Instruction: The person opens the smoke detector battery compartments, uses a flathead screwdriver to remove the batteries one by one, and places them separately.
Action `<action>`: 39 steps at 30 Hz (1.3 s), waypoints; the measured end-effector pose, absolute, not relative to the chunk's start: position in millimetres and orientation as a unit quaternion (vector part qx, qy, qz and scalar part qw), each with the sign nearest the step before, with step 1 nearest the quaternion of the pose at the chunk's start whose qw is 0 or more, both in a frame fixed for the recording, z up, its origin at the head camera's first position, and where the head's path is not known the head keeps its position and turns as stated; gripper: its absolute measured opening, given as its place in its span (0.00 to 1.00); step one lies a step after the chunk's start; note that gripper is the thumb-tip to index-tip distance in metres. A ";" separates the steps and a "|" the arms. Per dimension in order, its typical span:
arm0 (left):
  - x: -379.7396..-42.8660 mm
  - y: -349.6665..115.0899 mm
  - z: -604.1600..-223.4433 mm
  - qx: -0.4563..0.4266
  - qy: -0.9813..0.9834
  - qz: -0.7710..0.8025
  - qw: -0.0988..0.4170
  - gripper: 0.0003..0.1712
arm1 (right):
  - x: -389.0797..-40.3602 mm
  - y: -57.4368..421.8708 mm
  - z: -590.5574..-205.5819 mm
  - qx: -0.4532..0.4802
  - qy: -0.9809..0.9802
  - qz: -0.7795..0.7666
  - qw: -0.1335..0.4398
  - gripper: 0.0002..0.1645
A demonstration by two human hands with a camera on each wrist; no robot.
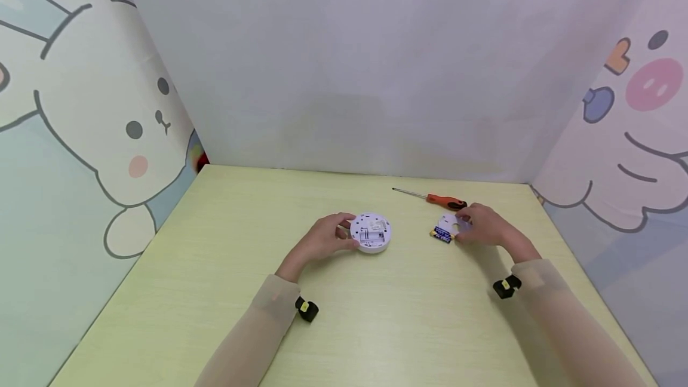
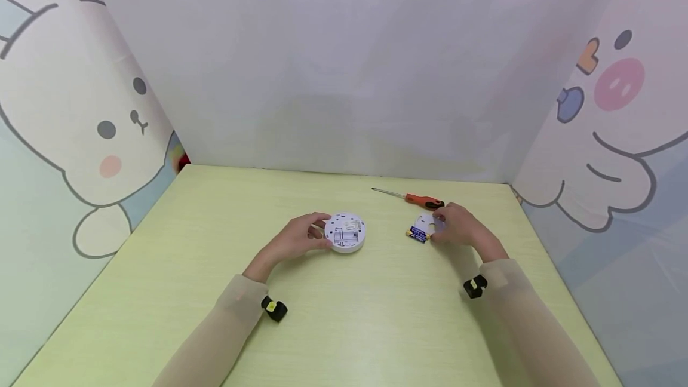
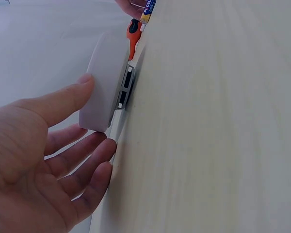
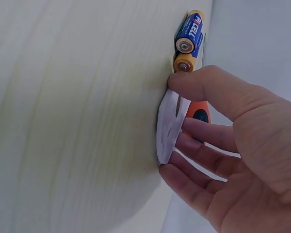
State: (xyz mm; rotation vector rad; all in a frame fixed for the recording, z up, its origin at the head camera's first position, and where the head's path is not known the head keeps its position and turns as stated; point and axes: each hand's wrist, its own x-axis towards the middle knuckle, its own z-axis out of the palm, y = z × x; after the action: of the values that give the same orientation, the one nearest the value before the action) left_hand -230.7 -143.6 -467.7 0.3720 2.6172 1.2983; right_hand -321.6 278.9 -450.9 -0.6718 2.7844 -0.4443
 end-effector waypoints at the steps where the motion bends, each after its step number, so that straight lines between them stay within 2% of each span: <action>1: -230.7 -143.5 -467.6 0.126 0.884 0.439 0.098 0.40 | -321.1 279.9 -450.5 -0.230 0.954 -0.151 0.119 0.40; 9: -230.5 -143.1 -466.9 0.125 0.883 0.441 0.098 0.40 | -318.7 289.1 -443.8 -0.231 0.957 -0.156 0.085 0.35; 18: -231.5 -143.2 -467.8 0.125 0.884 0.438 0.102 0.40 | -313.9 280.2 -422.7 -0.251 0.953 -0.162 0.057 0.33; 30: -231.3 -143.8 -469.8 0.123 0.885 0.439 0.099 0.40 | -297.2 239.5 -393.0 -0.285 0.936 -0.207 0.025 0.32; 39: -230.7 -143.0 -467.7 0.127 0.884 0.440 0.099 0.39 | -289.0 206.8 -388.0 -0.297 0.922 -0.248 0.024 0.33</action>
State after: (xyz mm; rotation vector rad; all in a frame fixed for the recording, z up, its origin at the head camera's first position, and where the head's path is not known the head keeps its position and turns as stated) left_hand -230.7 -143.0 -467.7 0.3751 2.6128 1.3000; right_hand -289.0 206.8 -388.0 -0.9195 2.8534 -0.7672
